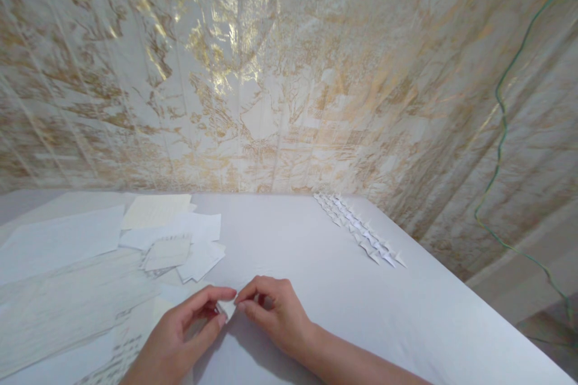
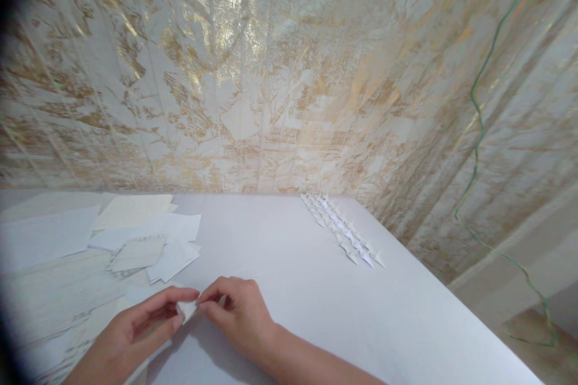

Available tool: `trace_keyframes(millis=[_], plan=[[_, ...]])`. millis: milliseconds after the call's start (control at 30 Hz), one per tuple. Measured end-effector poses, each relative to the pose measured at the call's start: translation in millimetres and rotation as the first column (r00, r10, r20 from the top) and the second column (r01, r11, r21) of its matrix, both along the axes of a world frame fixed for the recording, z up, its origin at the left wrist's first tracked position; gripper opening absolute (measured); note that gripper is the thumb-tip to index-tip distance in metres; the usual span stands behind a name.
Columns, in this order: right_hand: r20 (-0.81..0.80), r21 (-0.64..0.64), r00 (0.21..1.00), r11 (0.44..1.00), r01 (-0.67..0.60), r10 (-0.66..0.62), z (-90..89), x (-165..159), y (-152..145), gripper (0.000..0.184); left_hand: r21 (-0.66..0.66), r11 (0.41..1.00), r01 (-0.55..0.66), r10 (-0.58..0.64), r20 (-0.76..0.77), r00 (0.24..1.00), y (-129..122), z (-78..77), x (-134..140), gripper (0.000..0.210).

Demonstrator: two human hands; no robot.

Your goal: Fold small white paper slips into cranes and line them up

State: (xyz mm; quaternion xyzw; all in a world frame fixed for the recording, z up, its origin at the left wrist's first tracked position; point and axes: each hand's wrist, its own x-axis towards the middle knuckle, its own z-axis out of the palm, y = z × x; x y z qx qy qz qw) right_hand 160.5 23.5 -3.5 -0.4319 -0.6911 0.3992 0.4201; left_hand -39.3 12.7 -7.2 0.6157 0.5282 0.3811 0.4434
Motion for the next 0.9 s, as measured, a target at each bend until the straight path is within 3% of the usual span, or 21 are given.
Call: trace_keyframes(millis=[367,533,667,900], plan=[[-0.063,-0.075,0.998,0.997,0.025,-0.03,-0.4,-2.8,-3.3,0.009,-0.054,0.997,-0.057,0.06,0.059,0.996,-6.7,6.9,8.1,0.038],[-0.053,-0.041,0.998,0.999,-0.017,0.015,-0.2,-2.2,-2.5,0.008,-0.073,0.995,-0.065,0.073,0.104,0.992,-3.8,1.7,5.8,0.036],[-0.031,-0.019,0.999,1.0,-0.016,0.016,-3.2,-1.8,-1.3,0.008,-0.066,0.998,0.001,0.004,0.084,0.996,0.4,-2.0,1.8,0.037],[-0.038,0.003,0.997,0.998,-0.065,0.065,-0.5,-2.5,-2.3,0.019,-0.03,0.999,-0.014,0.017,0.093,0.996,-2.4,6.4,8.4,0.034]])
